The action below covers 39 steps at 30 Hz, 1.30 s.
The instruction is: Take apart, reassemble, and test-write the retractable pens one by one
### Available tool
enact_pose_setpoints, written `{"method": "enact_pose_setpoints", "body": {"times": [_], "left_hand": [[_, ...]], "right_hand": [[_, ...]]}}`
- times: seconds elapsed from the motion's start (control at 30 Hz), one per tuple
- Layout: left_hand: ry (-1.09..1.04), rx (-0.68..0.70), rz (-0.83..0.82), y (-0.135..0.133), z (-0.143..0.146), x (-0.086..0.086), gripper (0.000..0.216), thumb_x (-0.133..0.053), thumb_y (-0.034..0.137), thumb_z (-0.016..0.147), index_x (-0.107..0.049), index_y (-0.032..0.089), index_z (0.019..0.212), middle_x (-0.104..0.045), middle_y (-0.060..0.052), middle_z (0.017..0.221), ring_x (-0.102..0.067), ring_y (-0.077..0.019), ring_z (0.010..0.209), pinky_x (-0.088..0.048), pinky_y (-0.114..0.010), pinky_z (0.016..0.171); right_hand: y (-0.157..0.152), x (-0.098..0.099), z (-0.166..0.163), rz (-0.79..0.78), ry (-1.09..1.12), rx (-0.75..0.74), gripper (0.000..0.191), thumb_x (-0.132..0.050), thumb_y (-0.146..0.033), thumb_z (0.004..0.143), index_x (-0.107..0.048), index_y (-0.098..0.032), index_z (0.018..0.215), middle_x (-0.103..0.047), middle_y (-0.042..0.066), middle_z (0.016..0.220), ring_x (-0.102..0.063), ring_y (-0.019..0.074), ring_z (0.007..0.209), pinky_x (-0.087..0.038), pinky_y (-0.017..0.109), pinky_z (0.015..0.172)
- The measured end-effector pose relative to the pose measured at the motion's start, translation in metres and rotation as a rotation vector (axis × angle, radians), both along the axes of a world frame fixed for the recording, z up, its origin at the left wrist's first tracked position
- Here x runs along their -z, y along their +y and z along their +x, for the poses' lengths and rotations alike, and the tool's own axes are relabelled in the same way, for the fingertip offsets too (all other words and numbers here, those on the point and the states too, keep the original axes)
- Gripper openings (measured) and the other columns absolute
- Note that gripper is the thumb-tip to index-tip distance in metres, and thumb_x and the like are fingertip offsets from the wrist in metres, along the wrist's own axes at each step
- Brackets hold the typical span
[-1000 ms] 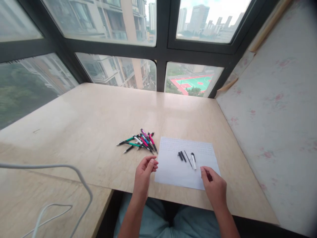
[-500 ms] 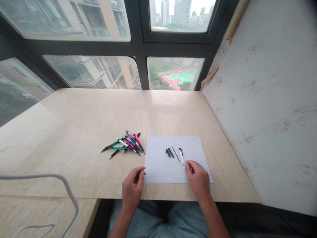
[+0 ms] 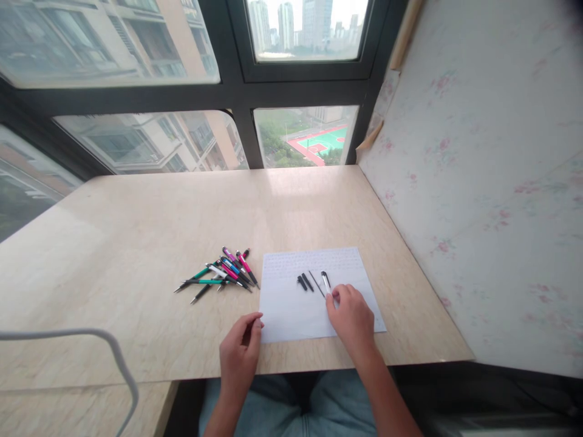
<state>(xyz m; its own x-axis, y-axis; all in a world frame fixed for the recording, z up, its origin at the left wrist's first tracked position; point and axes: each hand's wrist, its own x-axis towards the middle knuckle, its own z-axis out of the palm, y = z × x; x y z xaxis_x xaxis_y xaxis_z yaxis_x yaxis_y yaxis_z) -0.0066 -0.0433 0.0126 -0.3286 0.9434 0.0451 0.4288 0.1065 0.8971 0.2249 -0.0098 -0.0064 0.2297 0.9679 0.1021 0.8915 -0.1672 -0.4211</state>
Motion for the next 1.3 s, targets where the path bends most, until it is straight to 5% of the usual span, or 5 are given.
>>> {"method": "enact_pose_setpoints", "body": {"times": [0.23, 0.47, 0.73, 1.0, 1.3], "left_hand": [[-0.214, -0.106, -0.039, 0.002, 0.013, -0.011, 0.024, -0.064, 0.041, 0.079, -0.07, 0.02, 0.09, -0.069, -0.004, 0.074, -0.064, -0.0199, 0.07, -0.051, -0.03, 0.068], [-0.542, 0.287, -0.186, 0.024, 0.066, -0.033, 0.026, -0.069, 0.042, 0.076, -0.071, 0.018, 0.087, -0.07, -0.006, 0.077, -0.063, -0.0189, 0.069, -0.048, -0.029, 0.063], [-0.779, 0.071, -0.176, 0.026, 0.081, -0.029, 0.032, -0.077, 0.043, 0.069, -0.07, 0.015, 0.082, -0.067, -0.003, 0.07, -0.06, -0.0145, 0.066, -0.048, -0.026, 0.065], [-1.123, -0.163, -0.141, 0.015, 0.088, -0.036, 0.034, -0.08, 0.034, 0.068, -0.063, 0.016, 0.091, -0.071, -0.004, 0.082, -0.064, -0.0101, 0.066, -0.049, -0.02, 0.061], [-1.127, -0.227, -0.106, 0.007, 0.078, -0.032, 0.036, -0.081, 0.034, 0.067, -0.064, 0.017, 0.094, -0.071, -0.004, 0.091, -0.065, -0.0101, 0.071, -0.051, -0.021, 0.065]], "right_hand": [[-0.001, -0.013, 0.003, 0.087, 0.268, 0.009, 0.018, -0.052, -0.031, 0.087, -0.063, -0.02, 0.077, -0.065, 0.003, 0.076, -0.057, 0.0164, 0.068, -0.038, 0.026, 0.059], [-0.017, -0.036, -0.028, 0.234, 0.578, -0.29, 0.019, -0.051, -0.031, 0.093, -0.064, -0.02, 0.083, -0.064, 0.004, 0.08, -0.059, 0.0158, 0.069, -0.046, 0.026, 0.062], [-0.018, -0.044, -0.028, 0.144, 0.729, -0.356, 0.018, -0.05, -0.026, 0.089, -0.066, -0.02, 0.097, -0.067, 0.005, 0.09, -0.063, 0.0159, 0.075, -0.048, 0.023, 0.056], [0.002, -0.018, 0.027, 0.059, 0.306, -0.251, 0.02, -0.048, -0.021, 0.085, -0.067, -0.02, 0.082, -0.068, 0.004, 0.081, -0.061, 0.0173, 0.066, -0.046, 0.03, 0.067], [0.001, -0.012, 0.008, 0.015, 0.066, -0.208, 0.011, -0.053, -0.027, 0.085, -0.063, -0.022, 0.087, -0.066, 0.005, 0.085, -0.061, 0.0205, 0.079, -0.04, 0.027, 0.06]]}}
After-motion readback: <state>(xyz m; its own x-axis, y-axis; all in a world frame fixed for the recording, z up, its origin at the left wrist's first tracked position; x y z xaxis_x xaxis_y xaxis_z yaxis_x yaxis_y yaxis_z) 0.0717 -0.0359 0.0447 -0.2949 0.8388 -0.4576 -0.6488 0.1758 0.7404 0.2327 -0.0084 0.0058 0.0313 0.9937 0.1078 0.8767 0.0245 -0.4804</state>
